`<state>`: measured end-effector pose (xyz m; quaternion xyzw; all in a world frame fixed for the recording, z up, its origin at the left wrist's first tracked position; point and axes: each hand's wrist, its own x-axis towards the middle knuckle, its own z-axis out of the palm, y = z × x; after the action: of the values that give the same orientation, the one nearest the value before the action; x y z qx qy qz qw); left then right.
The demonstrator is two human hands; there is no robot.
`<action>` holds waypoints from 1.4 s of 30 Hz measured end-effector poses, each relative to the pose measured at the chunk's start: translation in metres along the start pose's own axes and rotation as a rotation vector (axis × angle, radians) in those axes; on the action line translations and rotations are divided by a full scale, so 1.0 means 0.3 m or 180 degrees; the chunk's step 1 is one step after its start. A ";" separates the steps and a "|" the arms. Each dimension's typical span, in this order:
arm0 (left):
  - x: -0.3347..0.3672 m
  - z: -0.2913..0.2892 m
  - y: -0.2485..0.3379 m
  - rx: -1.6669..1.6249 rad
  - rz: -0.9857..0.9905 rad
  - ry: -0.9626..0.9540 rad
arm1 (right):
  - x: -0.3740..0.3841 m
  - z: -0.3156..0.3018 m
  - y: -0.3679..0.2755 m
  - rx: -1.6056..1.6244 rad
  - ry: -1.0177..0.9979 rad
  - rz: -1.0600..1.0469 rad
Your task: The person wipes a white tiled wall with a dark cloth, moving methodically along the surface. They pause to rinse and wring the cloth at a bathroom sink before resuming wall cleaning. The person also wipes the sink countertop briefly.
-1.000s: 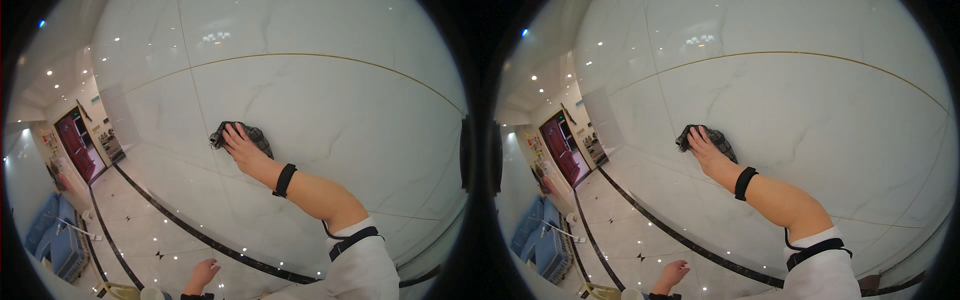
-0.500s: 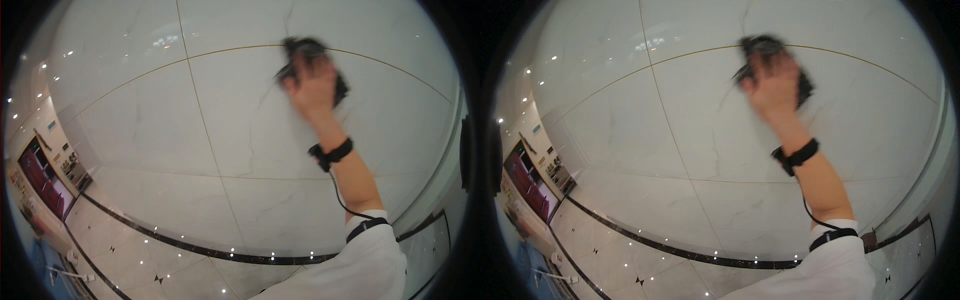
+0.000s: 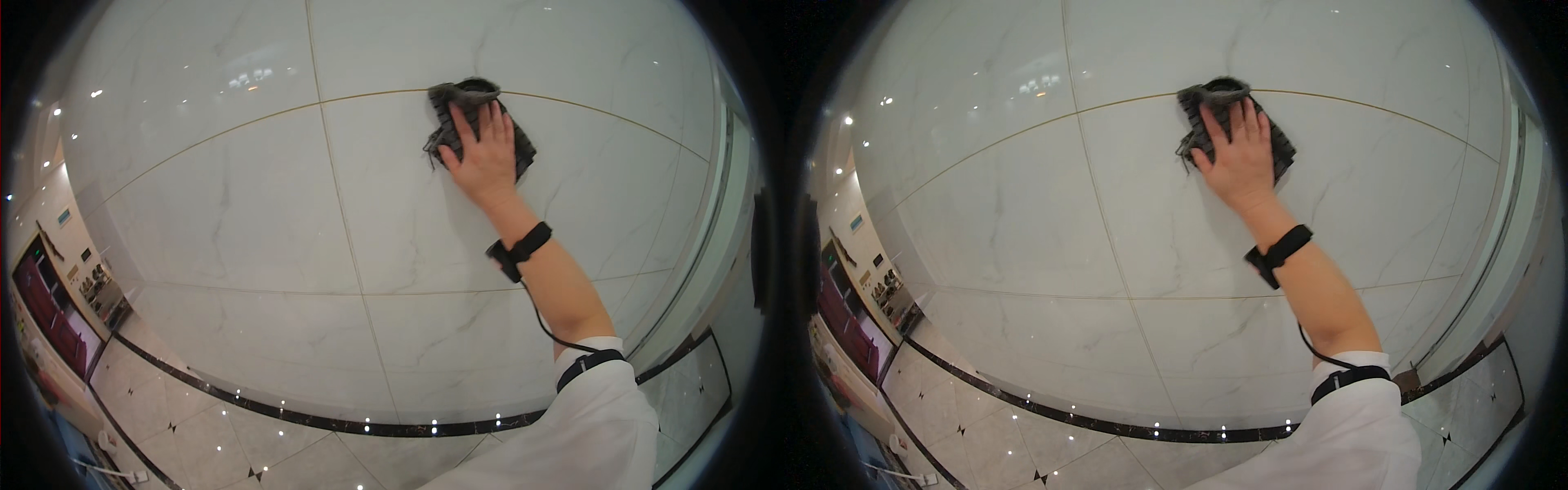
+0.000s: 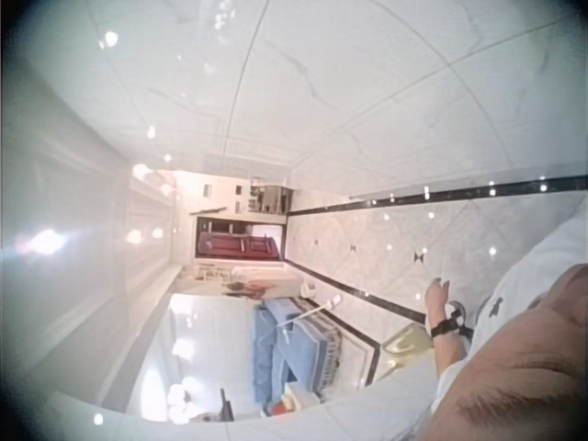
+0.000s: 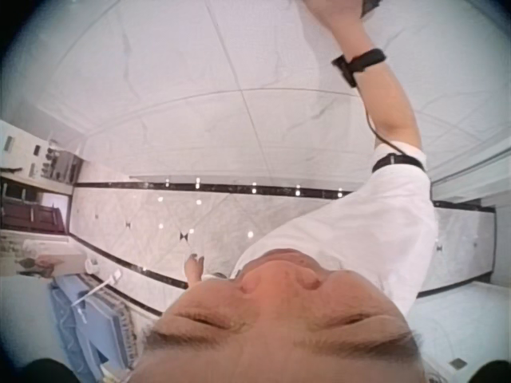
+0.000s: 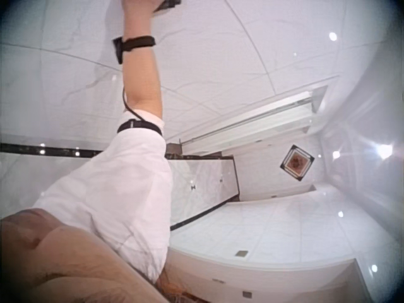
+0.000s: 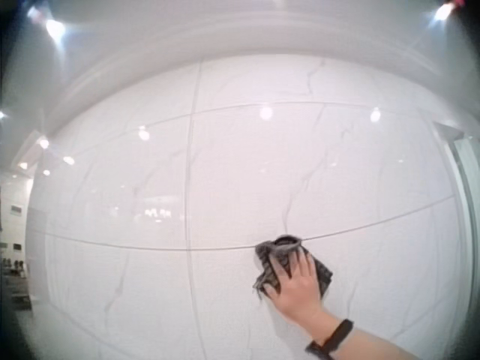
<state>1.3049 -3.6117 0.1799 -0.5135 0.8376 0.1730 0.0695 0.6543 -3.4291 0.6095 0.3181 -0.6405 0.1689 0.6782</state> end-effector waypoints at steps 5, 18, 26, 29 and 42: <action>0.060 -0.018 0.234 -0.0194 0.0529 0.0071 | -0.252 0.087 -0.175 0.1084 -0.1369 -0.1218; -0.086 0.003 0.259 -0.0122 -0.0282 -0.0134 | -0.238 -0.111 0.628 -0.0478 0.0249 0.0381; -0.105 0.132 0.237 -0.0115 -0.0433 -0.0299 | -0.636 -0.244 1.352 -0.0973 0.1033 0.2385; -0.063 0.154 0.269 -0.0101 -0.0371 -0.0076 | -0.520 -0.243 1.194 -0.0852 0.0946 0.1856; -0.075 0.011 0.371 -0.0456 -0.0250 0.0020 | -0.006 0.128 -0.163 -0.0065 -0.0256 -0.0625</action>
<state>1.2168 -3.5458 0.2077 -0.5502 0.8025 0.2279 0.0367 0.6560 -3.4899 0.5964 0.3789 -0.6347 0.0823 0.6685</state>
